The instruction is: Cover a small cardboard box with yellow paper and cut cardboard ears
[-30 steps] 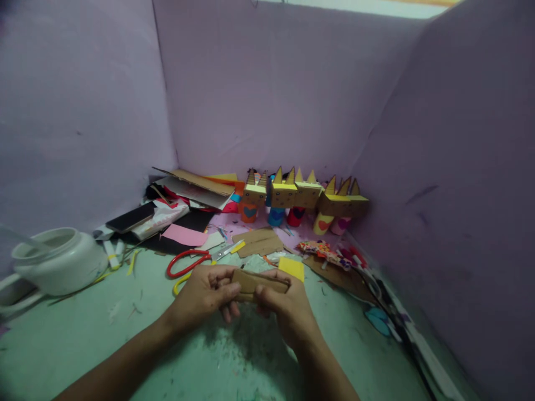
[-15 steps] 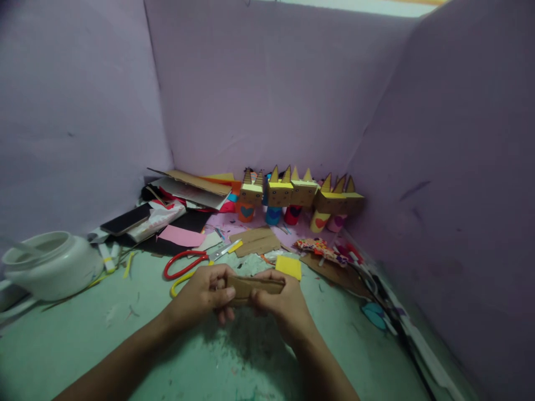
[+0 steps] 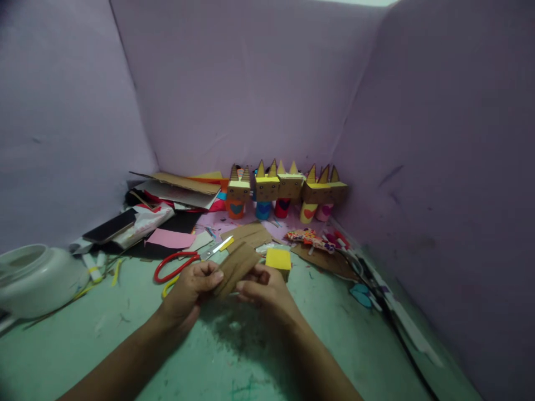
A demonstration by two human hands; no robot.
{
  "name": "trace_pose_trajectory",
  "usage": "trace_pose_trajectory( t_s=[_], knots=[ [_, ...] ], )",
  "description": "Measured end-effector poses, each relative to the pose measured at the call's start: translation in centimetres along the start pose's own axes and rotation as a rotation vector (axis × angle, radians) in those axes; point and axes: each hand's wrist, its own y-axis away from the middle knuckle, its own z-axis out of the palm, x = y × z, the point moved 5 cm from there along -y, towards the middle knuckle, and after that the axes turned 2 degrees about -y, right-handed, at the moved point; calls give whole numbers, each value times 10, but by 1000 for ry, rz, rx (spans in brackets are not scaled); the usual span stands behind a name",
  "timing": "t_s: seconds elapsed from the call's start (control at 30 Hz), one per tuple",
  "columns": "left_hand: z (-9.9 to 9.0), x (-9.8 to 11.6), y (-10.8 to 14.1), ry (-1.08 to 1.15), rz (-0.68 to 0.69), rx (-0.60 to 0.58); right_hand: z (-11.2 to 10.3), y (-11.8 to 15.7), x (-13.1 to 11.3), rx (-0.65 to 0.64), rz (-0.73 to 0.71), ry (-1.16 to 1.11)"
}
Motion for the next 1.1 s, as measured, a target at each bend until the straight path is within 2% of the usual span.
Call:
trace_pose_trajectory(
  t_s=[0.1, 0.2, 0.3, 0.4, 0.53, 0.6, 0.8, 0.9, 1.1],
  knots=[
    [2, -6, 0, 52, 2, 51, 2, -3, 6, 52, 14, 99],
    [7, -11, 3, 54, 21, 67, 0, -6, 6, 155, -39, 177],
    [11, -14, 6, 41, 33, 83, -3, -7, 4, 197, -90, 216],
    [12, -13, 7, 33, -8, 67, -7, -9, 2, 195, -102, 205],
    [13, -10, 7, -28, -156, -53, -11, -11, 5, 149, -60, 167],
    [12, -9, 6, -90, -189, -105, -12, -11, 8, 136, -17, 166],
    [13, -13, 2, -63, -209, -140, -10, -11, 14, 128, 95, 37],
    [13, -15, -1, -54, -203, -135, -8, -11, 13, 88, 115, -28],
    [12, -15, -3, -67, -190, -139, -10, -11, 12, 98, 97, -20]
  ],
)
